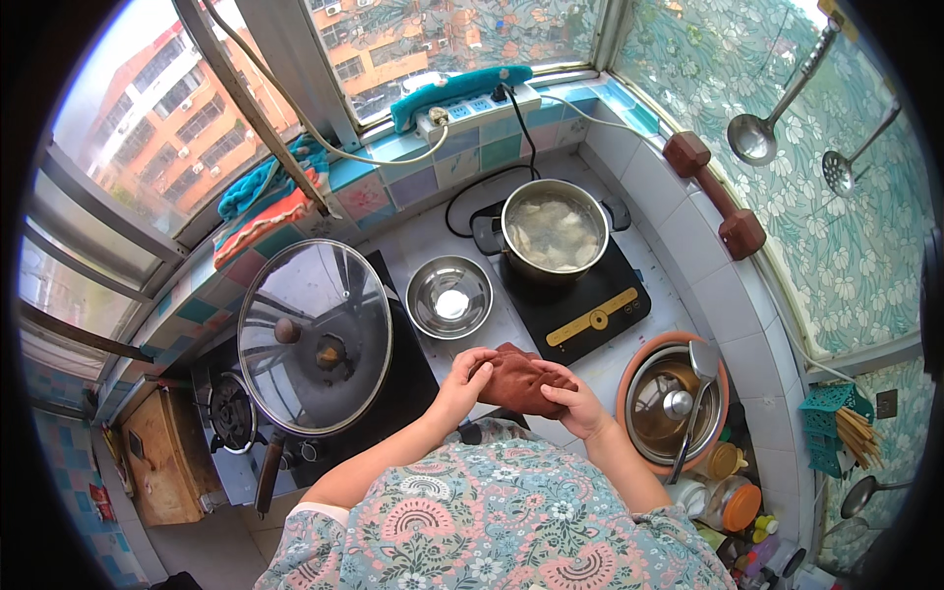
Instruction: The person cleans a kitchen countertop and stovetop using a brown cloth. They wipe the surface around a pot on an induction burner, then lift a wok lid to wipe the wok's interior and the lid itself. Finally, they wipe the stovetop surface and the window sill area.
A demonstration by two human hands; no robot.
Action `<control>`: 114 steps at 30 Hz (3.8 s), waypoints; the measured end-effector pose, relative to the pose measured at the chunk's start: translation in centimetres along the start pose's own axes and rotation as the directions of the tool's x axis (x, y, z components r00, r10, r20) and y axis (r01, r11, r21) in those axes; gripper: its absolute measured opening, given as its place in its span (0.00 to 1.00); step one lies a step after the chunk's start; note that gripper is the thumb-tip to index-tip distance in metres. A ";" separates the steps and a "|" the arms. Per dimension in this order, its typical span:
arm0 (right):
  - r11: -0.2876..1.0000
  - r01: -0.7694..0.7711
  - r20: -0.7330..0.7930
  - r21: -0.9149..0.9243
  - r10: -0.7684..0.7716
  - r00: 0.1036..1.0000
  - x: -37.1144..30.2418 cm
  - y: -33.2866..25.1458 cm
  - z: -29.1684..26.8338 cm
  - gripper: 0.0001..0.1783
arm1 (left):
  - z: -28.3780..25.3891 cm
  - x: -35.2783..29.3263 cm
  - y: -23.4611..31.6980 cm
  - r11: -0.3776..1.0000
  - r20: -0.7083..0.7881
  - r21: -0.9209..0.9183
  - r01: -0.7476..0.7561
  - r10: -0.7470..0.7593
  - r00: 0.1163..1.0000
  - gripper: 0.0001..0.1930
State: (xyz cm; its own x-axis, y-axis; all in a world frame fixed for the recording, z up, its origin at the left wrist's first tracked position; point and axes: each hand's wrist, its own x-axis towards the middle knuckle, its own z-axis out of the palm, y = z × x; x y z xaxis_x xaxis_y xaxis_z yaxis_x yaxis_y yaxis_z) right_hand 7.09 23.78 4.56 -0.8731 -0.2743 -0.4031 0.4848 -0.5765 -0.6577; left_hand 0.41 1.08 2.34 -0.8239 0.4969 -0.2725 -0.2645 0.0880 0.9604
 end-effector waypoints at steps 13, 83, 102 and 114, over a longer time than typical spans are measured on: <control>0.976 0.060 0.134 -0.208 -0.032 0.990 -0.4 -0.9 2.7 0.20 | 0.8 -0.1 1.5 0.772 0.245 -0.543 0.330 -0.230 0.942 0.23; 0.420 -0.006 -0.253 -0.908 -0.536 0.806 2.0 0.1 -0.6 0.17 | 0.2 -1.3 0.5 0.985 -0.062 -0.171 0.016 -0.027 0.998 0.16; 0.363 0.597 0.571 -0.716 -0.190 0.799 1.8 -2.2 14.3 0.25 | -5.5 -4.4 5.8 0.667 -0.005 -0.745 0.021 -0.036 0.999 0.25; 0.749 0.158 -0.155 -0.643 -0.329 0.931 -2.1 5.8 12.5 0.47 | -3.4 -7.3 2.5 0.680 0.261 -0.709 0.189 0.004 0.965 0.28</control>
State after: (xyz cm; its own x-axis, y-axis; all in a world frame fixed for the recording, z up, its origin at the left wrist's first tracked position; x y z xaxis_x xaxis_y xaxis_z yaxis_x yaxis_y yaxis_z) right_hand 11.10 11.43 9.52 -0.9647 0.0539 -0.2576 0.2590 0.0197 -0.9657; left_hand 4.05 -5.25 6.51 -0.6657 0.7053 -0.2438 -0.6906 -0.4584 0.5594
